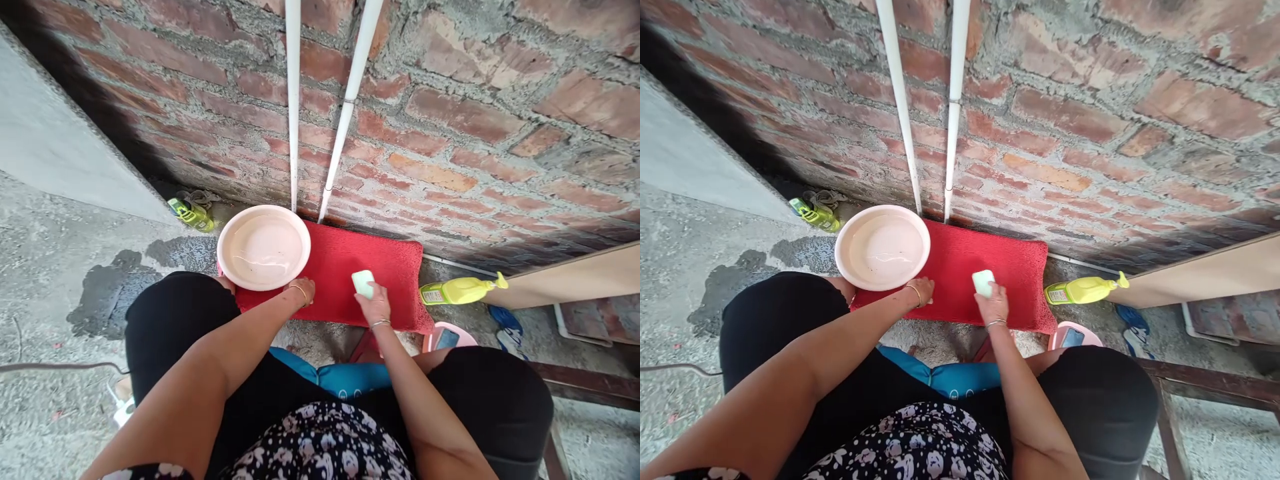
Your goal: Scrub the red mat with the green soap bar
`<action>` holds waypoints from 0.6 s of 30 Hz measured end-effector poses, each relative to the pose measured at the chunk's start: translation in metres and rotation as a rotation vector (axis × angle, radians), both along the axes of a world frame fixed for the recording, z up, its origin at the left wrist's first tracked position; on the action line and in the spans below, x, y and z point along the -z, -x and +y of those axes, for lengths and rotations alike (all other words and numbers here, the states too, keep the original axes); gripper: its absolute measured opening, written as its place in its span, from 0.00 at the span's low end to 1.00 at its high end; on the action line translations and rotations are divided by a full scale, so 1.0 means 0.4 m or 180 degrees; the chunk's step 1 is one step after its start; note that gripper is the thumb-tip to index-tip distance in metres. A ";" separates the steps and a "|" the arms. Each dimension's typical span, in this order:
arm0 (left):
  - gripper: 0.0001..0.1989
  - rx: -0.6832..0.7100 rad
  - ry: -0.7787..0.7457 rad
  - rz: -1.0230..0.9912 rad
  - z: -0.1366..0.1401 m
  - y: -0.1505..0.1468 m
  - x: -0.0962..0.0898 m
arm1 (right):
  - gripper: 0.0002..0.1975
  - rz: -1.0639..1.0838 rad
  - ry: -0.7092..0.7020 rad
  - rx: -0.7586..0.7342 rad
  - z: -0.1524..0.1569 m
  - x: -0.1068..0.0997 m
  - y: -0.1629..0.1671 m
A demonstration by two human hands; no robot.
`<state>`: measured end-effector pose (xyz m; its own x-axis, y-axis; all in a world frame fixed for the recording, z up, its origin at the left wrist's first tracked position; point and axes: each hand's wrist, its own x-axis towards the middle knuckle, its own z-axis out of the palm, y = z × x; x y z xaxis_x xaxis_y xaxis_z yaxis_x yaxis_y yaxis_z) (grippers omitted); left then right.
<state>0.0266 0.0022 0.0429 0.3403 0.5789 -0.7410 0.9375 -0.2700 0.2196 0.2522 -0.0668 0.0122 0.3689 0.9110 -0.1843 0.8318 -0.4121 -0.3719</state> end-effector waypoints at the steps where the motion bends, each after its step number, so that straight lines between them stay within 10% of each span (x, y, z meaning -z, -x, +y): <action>1: 0.32 -0.0038 -0.0011 0.0126 0.002 0.006 0.011 | 0.27 -0.0008 0.0060 -0.0342 0.006 -0.002 0.041; 6: 0.43 -0.0159 0.0127 0.0338 -0.016 0.019 0.070 | 0.26 -0.0162 0.0384 -0.0914 0.001 0.003 0.069; 13: 0.52 -0.0173 0.0131 0.0310 -0.015 0.019 0.130 | 0.30 -0.0181 0.0282 0.1017 -0.123 -0.002 -0.211; 18: 0.53 -0.0314 0.0126 0.0331 -0.010 0.015 0.127 | 0.29 0.0084 0.0186 -0.0014 -0.109 -0.006 -0.057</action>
<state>0.0204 -0.0017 -0.0081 0.2033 0.5753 -0.7923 0.9773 -0.1684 0.1284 0.2748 -0.1104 0.0147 0.3592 0.9000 -0.2468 0.8238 -0.4301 -0.3692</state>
